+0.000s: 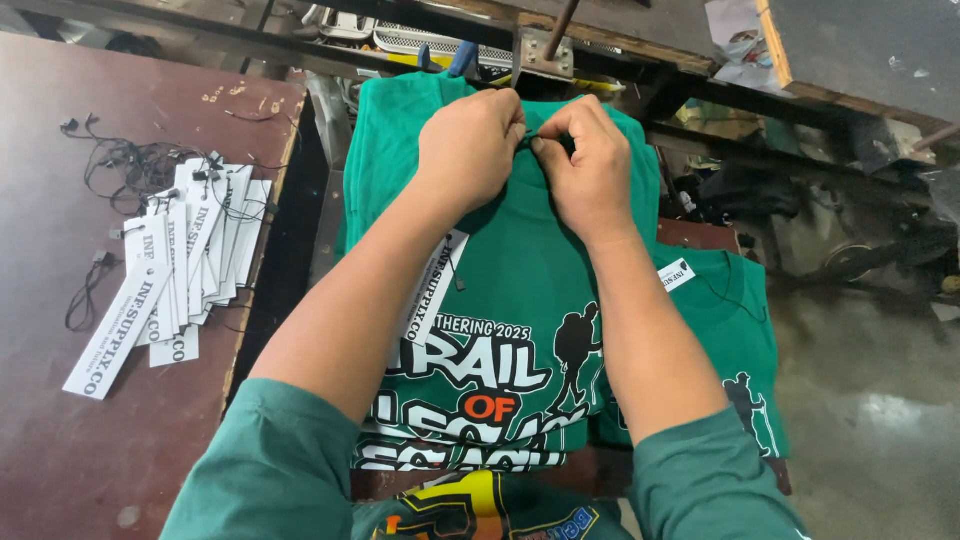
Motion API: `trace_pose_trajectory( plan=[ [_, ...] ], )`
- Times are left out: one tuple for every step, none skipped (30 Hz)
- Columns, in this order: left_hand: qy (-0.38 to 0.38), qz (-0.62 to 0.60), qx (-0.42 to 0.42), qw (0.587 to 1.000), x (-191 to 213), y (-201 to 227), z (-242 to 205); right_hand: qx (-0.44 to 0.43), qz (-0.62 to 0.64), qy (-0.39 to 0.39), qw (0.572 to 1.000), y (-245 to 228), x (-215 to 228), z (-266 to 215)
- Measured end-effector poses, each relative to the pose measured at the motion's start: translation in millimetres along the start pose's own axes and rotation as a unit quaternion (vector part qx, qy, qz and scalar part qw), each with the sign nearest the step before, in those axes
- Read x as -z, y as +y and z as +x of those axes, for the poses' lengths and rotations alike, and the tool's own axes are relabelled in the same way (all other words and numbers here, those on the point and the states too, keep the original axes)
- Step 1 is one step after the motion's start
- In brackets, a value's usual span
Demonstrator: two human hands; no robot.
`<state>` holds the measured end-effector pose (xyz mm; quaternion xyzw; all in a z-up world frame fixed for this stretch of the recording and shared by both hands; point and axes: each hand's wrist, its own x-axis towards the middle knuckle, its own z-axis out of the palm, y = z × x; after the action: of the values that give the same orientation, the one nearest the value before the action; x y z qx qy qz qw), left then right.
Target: The person attaches white tags to the collars of green t-shirts using a handheld tagging tool. They repeatedly pick up tags, thread them through the shirt necks, and secure them with the device before stacking the finished shirts.
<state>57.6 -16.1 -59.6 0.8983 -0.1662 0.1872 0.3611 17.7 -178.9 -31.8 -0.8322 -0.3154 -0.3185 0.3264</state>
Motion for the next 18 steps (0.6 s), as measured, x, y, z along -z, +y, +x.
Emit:
trace_pose_trajectory(
  plan=[
    [0.000, 0.000, 0.000, 1.000, 0, 0, 0, 0.000, 0.000, 0.000, 1.000, 1, 1, 0],
    [-0.005, 0.000, 0.004, 1.000, 0, 1, 0, 0.000, -0.016, 0.004, 1.000, 3, 1, 0],
    [-0.010, 0.001, 0.008, 1.000, 1, 1, 0, 0.001, -0.032, 0.008, 0.999, 4, 2, 1],
    [-0.010, 0.002, 0.007, 1.000, 1, 2, 0, 0.001, -0.032, 0.010, 0.999, 4, 0, -2],
    [-0.008, -0.001, 0.010, 1.000, 1, 2, 0, -0.011, -0.097, 0.027, 0.995, 4, -1, -5],
    [-0.006, -0.005, 0.013, 1.000, 1, 2, 0, -0.023, -0.161, 0.043, 0.986, 5, -3, -8],
    [-0.006, -0.005, 0.013, 1.000, 1, 1, 1, -0.023, -0.161, 0.044, 0.986, 7, -4, -8],
    [-0.010, -0.006, 0.013, 1.000, 1, 0, 1, -0.033, -0.158, 0.039, 0.986, 9, -5, -8],
    [-0.013, -0.007, 0.014, 1.000, 0, -1, 1, -0.043, -0.155, 0.034, 0.986, 12, -6, -8],
    [-0.013, -0.007, 0.014, 1.000, 0, -1, 2, -0.043, -0.156, 0.034, 0.986, 11, -4, -6],
    [-0.018, -0.002, 0.014, 1.000, -1, -2, 3, -0.033, -0.119, 0.019, 0.992, 10, -3, -4],
    [-0.023, 0.002, 0.014, 1.000, -1, -3, 3, -0.024, -0.082, 0.004, 0.996, 10, -1, -2],
    [-0.024, 0.002, 0.014, 1.000, -1, -3, 3, -0.025, -0.081, 0.004, 0.996, 11, -1, -2],
    [-0.017, -0.001, 0.012, 1.000, -2, -4, 2, -0.020, -0.066, 0.003, 0.998, 13, -2, -2],
    [-0.009, -0.005, 0.009, 1.000, -2, -3, 3, -0.015, -0.051, 0.003, 0.999, 15, -2, -2],
    [-0.010, -0.005, 0.008, 1.000, -2, -3, 3, -0.016, -0.051, 0.004, 0.999, 15, -1, -1],
    [-0.005, -0.007, 0.006, 1.000, -2, -3, 3, -0.018, -0.046, 0.002, 0.999, 15, -1, -2],
    [0.000, -0.009, 0.004, 1.000, -1, -4, 2, -0.021, -0.041, 0.001, 0.999, 14, -1, -2]
  ],
)
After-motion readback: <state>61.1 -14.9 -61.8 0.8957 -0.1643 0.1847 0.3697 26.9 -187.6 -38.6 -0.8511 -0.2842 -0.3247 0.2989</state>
